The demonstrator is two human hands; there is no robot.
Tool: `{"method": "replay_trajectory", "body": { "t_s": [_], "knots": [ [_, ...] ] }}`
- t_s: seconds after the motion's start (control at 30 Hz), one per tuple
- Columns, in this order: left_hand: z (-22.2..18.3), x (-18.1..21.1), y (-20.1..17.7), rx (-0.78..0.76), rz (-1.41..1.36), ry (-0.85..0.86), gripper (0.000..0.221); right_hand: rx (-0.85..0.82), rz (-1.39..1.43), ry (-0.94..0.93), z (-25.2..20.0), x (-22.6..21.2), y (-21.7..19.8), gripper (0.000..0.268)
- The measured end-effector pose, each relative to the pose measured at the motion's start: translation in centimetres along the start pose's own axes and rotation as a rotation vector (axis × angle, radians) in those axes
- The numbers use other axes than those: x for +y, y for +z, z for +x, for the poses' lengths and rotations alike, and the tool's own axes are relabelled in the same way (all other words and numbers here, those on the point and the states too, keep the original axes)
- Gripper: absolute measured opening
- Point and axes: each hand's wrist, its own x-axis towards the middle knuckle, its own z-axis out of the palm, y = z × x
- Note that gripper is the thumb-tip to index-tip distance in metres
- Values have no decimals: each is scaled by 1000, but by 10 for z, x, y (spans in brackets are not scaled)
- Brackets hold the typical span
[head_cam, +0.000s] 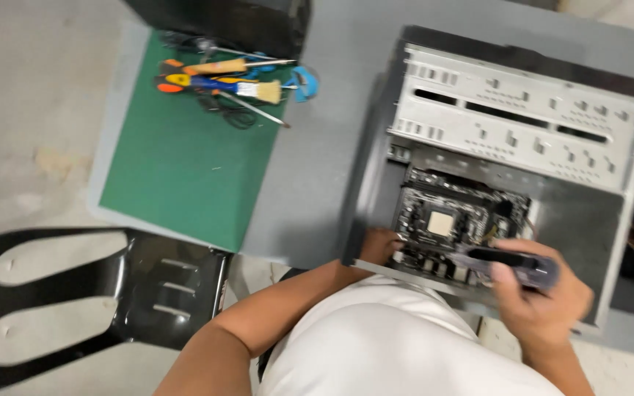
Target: Removing a motherboard from a computer case by unscrewing it and disconnecting cables, followed by cleaning the board with a brush.
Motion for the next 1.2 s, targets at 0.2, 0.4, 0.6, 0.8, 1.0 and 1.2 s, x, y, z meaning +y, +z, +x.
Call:
{"method": "replay_trajectory", "body": {
  "t_s": [0.2,0.4,0.6,0.8,1.0,1.2],
  "knots": [
    [-14,66,-75,-27,108,354,17,150,336,53,-8,32,-7,31],
    [-31,153,-154,-21,-1983,-892,31,-47,228,197,-6,42,-13,34],
    [-37,207,-246,-710,-96,-672,14,-128,217,166,1,31,-11,25],
    [-63,62,-244,-413,155,-4,7,-91,245,250,0,27,-6,25],
    [-2,-15,-345,511,102,-425,18,0,158,264,-19,21,-8,25],
    [42,-80,-349,556,325,-450,18,45,176,321,-36,9,-5,28]
  ]
}}
